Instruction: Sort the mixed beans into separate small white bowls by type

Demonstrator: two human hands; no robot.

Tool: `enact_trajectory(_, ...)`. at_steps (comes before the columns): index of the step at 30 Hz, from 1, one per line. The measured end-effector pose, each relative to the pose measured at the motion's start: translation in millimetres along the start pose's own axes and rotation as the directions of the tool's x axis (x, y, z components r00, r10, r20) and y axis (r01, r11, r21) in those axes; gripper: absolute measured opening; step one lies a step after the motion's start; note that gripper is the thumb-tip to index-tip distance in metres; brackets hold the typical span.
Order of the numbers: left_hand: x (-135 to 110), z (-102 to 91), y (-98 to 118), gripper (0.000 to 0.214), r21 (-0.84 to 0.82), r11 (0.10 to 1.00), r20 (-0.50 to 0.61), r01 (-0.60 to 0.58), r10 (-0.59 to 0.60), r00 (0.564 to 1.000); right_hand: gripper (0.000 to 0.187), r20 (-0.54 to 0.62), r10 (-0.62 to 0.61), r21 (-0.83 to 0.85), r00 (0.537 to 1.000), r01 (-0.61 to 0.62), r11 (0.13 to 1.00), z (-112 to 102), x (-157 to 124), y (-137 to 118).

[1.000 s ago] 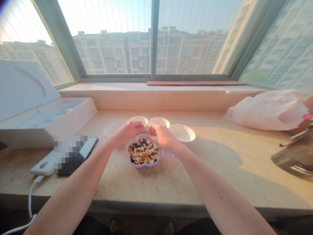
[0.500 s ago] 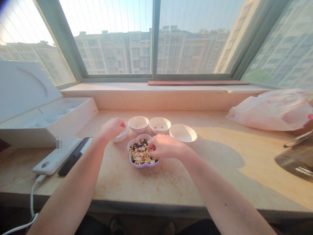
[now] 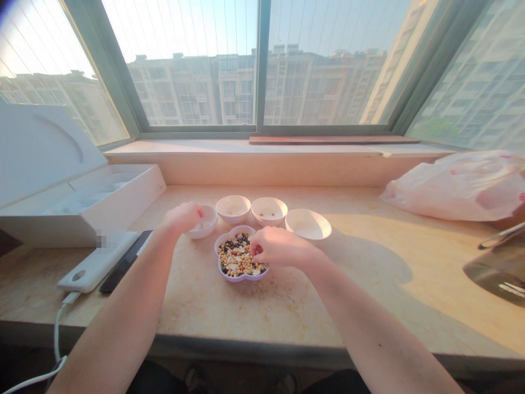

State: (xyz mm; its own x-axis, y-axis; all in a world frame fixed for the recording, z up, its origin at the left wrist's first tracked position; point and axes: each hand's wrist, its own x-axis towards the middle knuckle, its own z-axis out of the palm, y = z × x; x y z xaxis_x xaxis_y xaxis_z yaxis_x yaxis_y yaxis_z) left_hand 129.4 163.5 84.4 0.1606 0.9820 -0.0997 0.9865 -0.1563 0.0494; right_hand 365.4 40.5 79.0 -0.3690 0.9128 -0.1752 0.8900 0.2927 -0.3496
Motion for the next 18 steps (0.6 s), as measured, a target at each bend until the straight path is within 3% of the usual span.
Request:
enact_trajectory(5, -1, -0.8, 3, 0.031, -0.036, 0.998, -0.1, 0.06, -0.063, 0.993, 0.009, 0.002, 0.051, 0.056, 0.999, -0.051, 0.997, -1, 0, 1)
enact_trajectory(12, -1, 1.5, 8, 0.032, -0.066, 0.998, -0.144, 0.016, -0.025, 0.989, 0.009, -0.056, 0.021, 0.127, 0.998, -0.014, 0.992, -2, 0, 0)
enact_trajectory(15, -4, 0.3, 12, 0.032, -0.105, 0.991, -0.218, -0.08, 0.056, 0.974, 0.007, -0.137, 0.022, 0.26, 0.99, 0.014, 0.966, -3, 2, 0)
enact_trajectory(18, -8, -0.7, 18, 0.029, -0.201, 0.926, -0.321, -0.32, 0.246, 0.915, 0.013, -0.255, 0.018, 0.4, 0.967, 0.089, 0.912, -3, 6, 4)
